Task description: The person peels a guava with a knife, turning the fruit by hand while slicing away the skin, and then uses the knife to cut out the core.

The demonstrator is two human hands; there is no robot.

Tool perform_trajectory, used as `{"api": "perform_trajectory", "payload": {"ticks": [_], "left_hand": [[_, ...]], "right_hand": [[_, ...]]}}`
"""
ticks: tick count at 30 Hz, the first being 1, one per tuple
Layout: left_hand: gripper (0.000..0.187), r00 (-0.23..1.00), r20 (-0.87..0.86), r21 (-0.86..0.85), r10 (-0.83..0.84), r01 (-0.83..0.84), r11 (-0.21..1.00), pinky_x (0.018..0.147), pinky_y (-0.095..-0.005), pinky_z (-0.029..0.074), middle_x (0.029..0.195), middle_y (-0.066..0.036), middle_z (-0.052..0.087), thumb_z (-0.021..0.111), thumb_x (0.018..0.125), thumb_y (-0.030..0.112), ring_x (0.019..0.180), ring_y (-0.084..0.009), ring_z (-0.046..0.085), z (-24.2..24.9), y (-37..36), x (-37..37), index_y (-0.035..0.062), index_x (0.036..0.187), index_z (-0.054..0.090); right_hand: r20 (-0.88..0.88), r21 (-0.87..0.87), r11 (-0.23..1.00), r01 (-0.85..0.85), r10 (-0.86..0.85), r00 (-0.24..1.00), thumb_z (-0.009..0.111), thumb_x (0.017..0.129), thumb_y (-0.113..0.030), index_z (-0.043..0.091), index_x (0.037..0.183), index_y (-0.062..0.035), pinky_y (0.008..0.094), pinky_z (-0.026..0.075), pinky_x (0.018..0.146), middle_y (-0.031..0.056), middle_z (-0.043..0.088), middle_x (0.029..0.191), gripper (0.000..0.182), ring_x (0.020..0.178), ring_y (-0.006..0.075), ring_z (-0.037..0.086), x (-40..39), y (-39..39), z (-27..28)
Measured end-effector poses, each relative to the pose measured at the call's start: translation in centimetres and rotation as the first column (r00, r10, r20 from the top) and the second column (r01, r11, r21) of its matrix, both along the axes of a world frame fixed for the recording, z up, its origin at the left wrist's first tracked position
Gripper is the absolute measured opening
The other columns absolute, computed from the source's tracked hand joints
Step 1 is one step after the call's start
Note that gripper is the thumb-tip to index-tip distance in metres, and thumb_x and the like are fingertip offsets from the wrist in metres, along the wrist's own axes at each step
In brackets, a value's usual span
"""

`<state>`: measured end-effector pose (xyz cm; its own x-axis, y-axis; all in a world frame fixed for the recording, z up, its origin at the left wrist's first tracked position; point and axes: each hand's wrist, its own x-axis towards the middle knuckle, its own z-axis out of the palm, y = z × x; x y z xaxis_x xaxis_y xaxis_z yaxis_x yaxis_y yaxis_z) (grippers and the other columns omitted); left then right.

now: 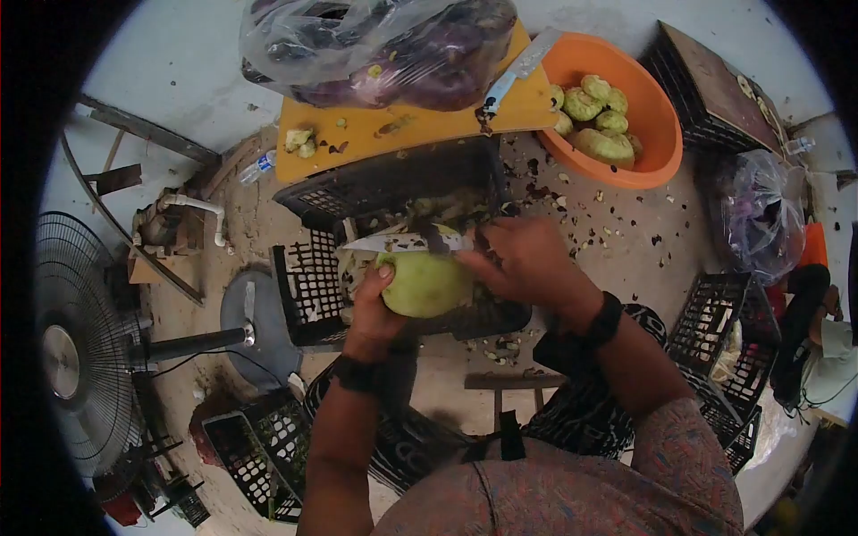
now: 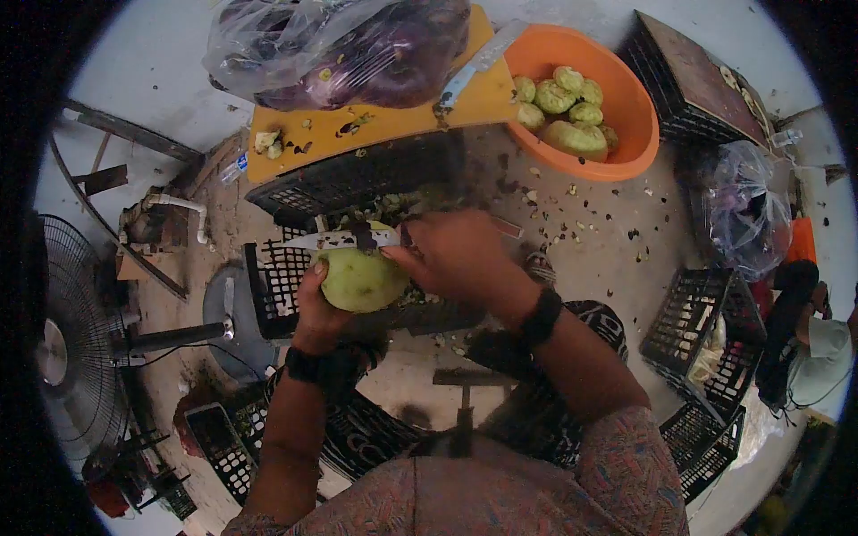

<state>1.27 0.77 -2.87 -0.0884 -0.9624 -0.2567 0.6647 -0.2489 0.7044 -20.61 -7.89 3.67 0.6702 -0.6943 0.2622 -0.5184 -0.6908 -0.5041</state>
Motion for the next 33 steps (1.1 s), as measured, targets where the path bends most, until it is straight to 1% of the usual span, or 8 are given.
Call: {"api": "perform_trajectory", "payload": {"ticks": [2,12,15,18,24,27,29,33], "left_hand": [[0.061,0.998,-0.006,0.048,0.055,-0.054,0.997,0.094,-0.0428,0.047,0.115,-0.018,0.059,0.061,0.079,0.034,0.107,-0.0309,0.059,0.5,0.0,-0.3,-0.0029,0.125,0.045],[0.068,0.995,0.079,0.011,-0.066,0.065,0.998,0.094,-0.0401,0.047,0.119,-0.014,0.055,0.069,0.073,0.023,0.109,-0.0271,0.057,1.5,-0.1,-2.0,0.0028,0.131,0.041],[0.070,0.998,0.060,-0.025,0.008,-0.007,1.000,0.094,-0.0400,0.047,0.122,-0.012,0.052,0.069,0.073,0.024,0.113,-0.0257,0.054,1.7,-0.4,-2.2,0.0058,0.134,0.039],[0.068,0.994,0.058,0.070,0.095,-0.099,0.993,0.095,-0.0410,0.046,0.125,-0.011,0.050,0.066,0.076,0.021,0.118,-0.0262,0.051,1.3,-0.5,-1.4,0.0074,0.136,0.036],[0.062,0.973,0.103,0.088,0.207,-0.216,0.972,0.099,-0.0376,0.043,0.128,-0.012,0.050,0.061,0.079,0.011,0.117,-0.0246,0.052,1.5,-0.6,-0.8,0.0048,0.136,0.038],[0.059,0.927,0.348,-0.184,0.138,-0.076,0.980,0.099,-0.0350,0.042,0.126,-0.012,0.053,0.060,0.077,0.009,0.115,-0.0223,0.053,1.1,-0.5,-0.6,0.0020,0.133,0.041],[0.057,0.962,0.203,0.053,0.183,-0.197,0.979,0.098,-0.0341,0.042,0.123,-0.011,0.055,0.060,0.077,0.008,0.113,-0.0212,0.054,3.1,-0.7,-1.4,0.0002,0.131,0.044],[0.059,0.968,0.181,0.061,0.175,-0.189,0.980,0.098,-0.0345,0.042,0.122,-0.010,0.056,0.062,0.077,0.009,0.112,-0.0207,0.055,2.7,-0.7,-1.3,0.0007,0.132,0.043]], "right_hand": [[0.037,-0.087,0.996,0.015,-0.012,0.999,0.067,0.082,-0.033,0.061,0.073,-0.0047,0.0411,0.046,0.051,0.0115,0.058,0.063,0.030,0.056,0.0319,0.059,0.2,0.0,-0.3],[0.032,0.038,0.997,0.071,-0.072,0.997,0.064,0.083,-0.033,0.061,0.074,-0.0035,0.0437,0.047,0.055,0.0145,0.060,0.065,0.031,0.060,0.0359,0.060,0.9,-0.4,-1.5],[0.059,0.032,0.995,0.093,-0.094,0.994,0.065,0.082,-0.032,0.061,0.075,-0.0040,0.0439,0.047,0.055,0.0145,0.060,0.065,0.029,0.060,0.0363,0.060,0.9,-0.5,-1.6],[0.043,0.139,0.986,0.088,-0.095,0.995,0.053,0.089,-0.041,0.063,0.083,-0.0060,0.0487,0.047,0.062,0.0166,0.063,0.073,0.037,0.067,0.0362,0.062,0.4,0.2,-0.5],[-0.182,0.022,0.999,0.027,-0.023,0.983,0.055,0.088,-0.041,0.061,0.079,-0.0076,0.0465,0.048,0.059,0.0123,0.061,0.073,0.035,0.066,0.0327,0.062,-0.3,0.9,0.2],[-0.087,-0.034,0.999,0.004,-0.007,0.996,0.056,0.087,-0.041,0.060,0.077,-0.0080,0.0453,0.047,0.057,0.0111,0.059,0.069,0.035,0.064,0.0310,0.061,-0.2,0.9,-0.4],[-0.072,-0.072,0.997,0.014,-0.019,0.997,0.057,0.087,-0.040,0.060,0.077,-0.0077,0.0442,0.047,0.055,0.0104,0.058,0.069,0.034,0.061,0.0300,0.061,-0.1,0.9,-0.4],[-0.024,-0.084,0.996,0.021,-0.023,0.999,0.058,0.087,-0.039,0.061,0.078,-0.0077,0.0439,0.047,0.054,0.0102,0.058,0.069,0.032,0.059,0.0296,0.060,0.0,1.0,-0.7]]}}
